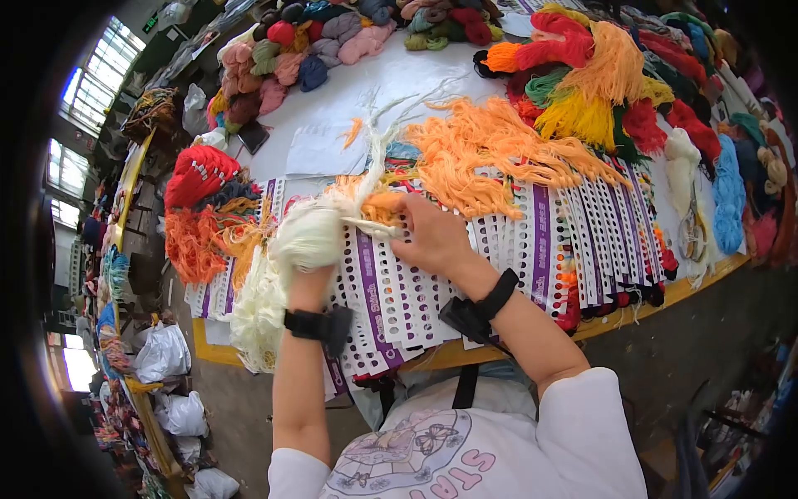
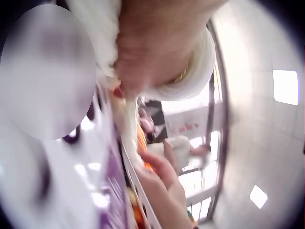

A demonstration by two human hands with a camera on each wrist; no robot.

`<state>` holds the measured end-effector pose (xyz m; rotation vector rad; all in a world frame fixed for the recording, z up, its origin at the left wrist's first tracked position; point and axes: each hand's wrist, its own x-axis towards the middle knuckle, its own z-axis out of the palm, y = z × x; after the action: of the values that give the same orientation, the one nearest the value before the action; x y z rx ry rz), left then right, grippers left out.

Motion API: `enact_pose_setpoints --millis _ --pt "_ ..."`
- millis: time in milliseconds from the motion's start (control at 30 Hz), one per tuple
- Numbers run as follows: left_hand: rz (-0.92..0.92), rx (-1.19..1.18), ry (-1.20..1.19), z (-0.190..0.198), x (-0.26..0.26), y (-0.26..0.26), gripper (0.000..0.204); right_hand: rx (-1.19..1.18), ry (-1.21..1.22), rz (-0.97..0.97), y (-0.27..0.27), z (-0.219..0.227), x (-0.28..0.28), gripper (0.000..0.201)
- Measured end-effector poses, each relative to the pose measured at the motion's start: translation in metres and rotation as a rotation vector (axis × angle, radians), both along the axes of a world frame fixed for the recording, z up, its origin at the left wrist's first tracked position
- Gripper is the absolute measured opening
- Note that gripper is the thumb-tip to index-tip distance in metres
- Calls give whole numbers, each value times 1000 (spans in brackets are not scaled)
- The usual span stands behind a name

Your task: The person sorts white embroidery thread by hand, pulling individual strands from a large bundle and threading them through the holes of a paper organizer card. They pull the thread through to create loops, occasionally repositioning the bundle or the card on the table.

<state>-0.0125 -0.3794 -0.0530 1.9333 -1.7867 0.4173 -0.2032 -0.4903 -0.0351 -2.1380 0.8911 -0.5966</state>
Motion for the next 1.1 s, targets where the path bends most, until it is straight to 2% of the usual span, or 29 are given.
enact_pose_setpoints --millis 33,100,167,200,233,267,300,333,367,467,533,567,600,633,667,700,733,767,800,833,867,933,967,1100 --pt "41 291 377 6 14 1 19 -42 -41 -13 0 -4 1 37" --pt "135 -40 -100 7 25 14 17 8 -5 15 -3 -1 1 36" --pt "424 16 384 20 64 47 20 53 36 48 -3 7 -5 33" --pt "347 -265 1087 53 67 77 24 73 53 69 -3 17 -8 32" --pt "245 -475 1350 54 92 125 27 96 66 94 -1 27 -9 30" --pt "-14 -589 1382 76 101 177 25 7 52 173 3 39 -9 28" --pt "163 -754 1518 90 124 233 25 -77 39 250 10 52 -12 27" --pt "147 -912 1626 103 133 287 25 -155 28 323 18 62 -15 25" --pt "5 -1039 1722 115 135 350 26 -135 58 470 23 71 -9 24" --pt "-444 -1233 1873 149 116 505 33 -45 444 867 29 79 49 23" --pt "-245 -1442 1699 167 80 541 40 -173 505 697 -4 41 104 25" --pt "-20 -1571 1572 176 61 540 50 -322 538 441 -17 41 114 24" --pt "67 -1494 1519 168 47 537 52 -464 555 188 -24 41 117 23" --pt "161 -1426 1458 152 36 531 53 -466 356 129 -21 43 116 21" --pt "152 -1367 1557 144 12 488 53 -460 156 88 -14 46 119 20" --pt "144 -1305 1655 137 -13 446 54 -345 17 173 10 58 115 19" --pt "395 -1077 1538 127 -36 385 44 -214 -107 260 42 72 104 19" --pt "650 -1189 1704 133 -63 315 32 12 -149 422 78 83 93 17" --pt "272 -987 1931 98 -62 305 30 247 -175 570 111 85 81 15" --pt "73 -899 2103 72 -63 285 33 328 -199 692 138 77 70 14" --pt "124 -837 2147 67 -74 266 40 404 -226 799 158 71 62 14" --pt "120 -785 2175 65 -86 235 47 706 -230 812 180 63 52 18" --pt "102 -745 2149 63 -90 229 48 877 -224 752 186 56 49 20" --pt "70 -565 2051 64 -99 213 52 1003 -168 720 185 46 41 18"
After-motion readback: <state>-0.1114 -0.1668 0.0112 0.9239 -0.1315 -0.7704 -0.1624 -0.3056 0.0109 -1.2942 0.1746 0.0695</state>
